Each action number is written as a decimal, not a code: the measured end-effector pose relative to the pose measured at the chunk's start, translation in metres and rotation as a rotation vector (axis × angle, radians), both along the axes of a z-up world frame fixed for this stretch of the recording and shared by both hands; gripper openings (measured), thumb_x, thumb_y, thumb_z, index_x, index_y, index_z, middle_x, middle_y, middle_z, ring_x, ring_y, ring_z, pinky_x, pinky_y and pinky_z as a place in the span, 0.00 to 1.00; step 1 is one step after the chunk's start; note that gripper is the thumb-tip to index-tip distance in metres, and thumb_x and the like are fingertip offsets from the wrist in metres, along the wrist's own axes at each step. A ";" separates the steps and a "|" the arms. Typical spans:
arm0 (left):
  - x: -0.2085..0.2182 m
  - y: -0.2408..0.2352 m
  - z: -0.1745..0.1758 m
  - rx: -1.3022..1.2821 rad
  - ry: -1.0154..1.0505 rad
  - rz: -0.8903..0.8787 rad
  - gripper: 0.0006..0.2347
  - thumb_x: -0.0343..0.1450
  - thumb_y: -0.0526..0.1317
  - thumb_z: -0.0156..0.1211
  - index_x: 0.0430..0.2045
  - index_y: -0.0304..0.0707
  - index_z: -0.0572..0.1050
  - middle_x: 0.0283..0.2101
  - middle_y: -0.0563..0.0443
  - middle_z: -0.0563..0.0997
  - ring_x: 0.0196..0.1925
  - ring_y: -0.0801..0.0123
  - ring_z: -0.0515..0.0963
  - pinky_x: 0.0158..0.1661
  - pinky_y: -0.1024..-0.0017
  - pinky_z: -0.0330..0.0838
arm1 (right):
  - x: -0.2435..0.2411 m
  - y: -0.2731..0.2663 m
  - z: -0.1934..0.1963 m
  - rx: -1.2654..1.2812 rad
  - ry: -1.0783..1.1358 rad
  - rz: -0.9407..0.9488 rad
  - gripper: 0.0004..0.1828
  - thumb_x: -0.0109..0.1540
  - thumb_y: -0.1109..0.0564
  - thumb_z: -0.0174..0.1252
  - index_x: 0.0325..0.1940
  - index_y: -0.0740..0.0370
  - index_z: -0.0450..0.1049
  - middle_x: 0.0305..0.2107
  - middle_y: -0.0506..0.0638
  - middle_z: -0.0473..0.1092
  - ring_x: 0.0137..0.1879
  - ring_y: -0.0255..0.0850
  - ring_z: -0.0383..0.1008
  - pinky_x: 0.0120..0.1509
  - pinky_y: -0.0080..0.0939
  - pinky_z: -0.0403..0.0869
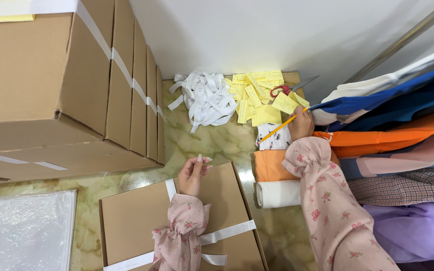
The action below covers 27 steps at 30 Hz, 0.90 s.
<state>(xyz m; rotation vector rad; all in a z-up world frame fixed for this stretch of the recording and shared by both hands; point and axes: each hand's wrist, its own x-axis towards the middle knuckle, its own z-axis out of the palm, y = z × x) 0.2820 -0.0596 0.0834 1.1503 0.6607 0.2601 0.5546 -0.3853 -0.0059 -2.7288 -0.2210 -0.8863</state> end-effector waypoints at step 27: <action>0.002 -0.005 -0.014 -0.027 0.020 -0.012 0.10 0.75 0.44 0.60 0.36 0.37 0.81 0.37 0.46 0.85 0.33 0.70 0.84 0.38 0.75 0.80 | 0.001 -0.001 -0.012 -0.208 -0.230 0.158 0.16 0.51 0.57 0.66 0.27 0.51 0.61 0.21 0.51 0.65 0.35 0.50 0.73 0.37 0.45 0.74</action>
